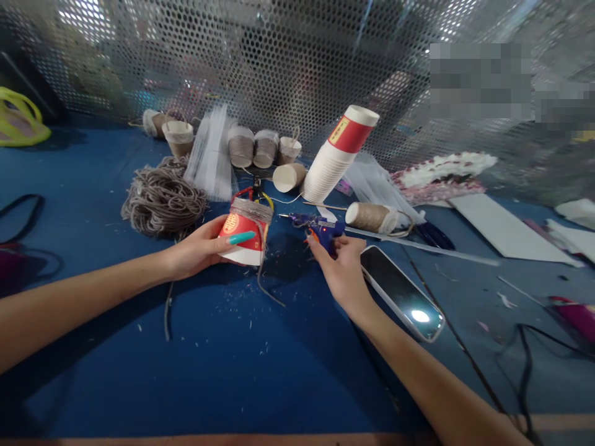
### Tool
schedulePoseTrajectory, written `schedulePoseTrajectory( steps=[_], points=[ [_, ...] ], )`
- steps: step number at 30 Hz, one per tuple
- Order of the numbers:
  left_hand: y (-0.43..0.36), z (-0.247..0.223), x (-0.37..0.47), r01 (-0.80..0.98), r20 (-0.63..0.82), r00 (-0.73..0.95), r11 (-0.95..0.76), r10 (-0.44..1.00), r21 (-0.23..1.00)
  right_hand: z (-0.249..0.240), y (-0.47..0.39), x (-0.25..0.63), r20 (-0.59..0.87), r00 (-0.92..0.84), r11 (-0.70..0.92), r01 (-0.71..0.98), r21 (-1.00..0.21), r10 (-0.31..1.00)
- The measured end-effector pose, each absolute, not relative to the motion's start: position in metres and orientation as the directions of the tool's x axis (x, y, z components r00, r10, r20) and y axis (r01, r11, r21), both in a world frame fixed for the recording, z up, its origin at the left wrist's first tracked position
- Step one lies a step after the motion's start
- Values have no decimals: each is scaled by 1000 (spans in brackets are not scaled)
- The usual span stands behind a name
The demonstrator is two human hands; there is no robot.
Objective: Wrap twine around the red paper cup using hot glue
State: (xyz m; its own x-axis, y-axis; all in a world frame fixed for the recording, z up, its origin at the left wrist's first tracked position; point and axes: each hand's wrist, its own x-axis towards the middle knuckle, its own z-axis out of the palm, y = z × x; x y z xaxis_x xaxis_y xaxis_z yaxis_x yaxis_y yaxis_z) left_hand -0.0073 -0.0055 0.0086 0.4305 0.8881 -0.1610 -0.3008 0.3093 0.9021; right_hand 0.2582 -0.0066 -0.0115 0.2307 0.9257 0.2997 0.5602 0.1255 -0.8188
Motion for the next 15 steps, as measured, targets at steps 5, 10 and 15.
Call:
schedulePoseTrajectory(
  steps=[5,10,15],
  points=[
    [2,-4,-14,-324,-134,405,279,904,904,-3,-15,256,646,186,236,828,-509,740],
    [9,-7,-15,-231,-184,528,349,829,909,22,-31,242,806,-191,627,734,-261,560],
    [11,0,-12,-172,-234,600,409,765,896,28,-45,233,711,-496,814,550,-188,499]
  ],
)
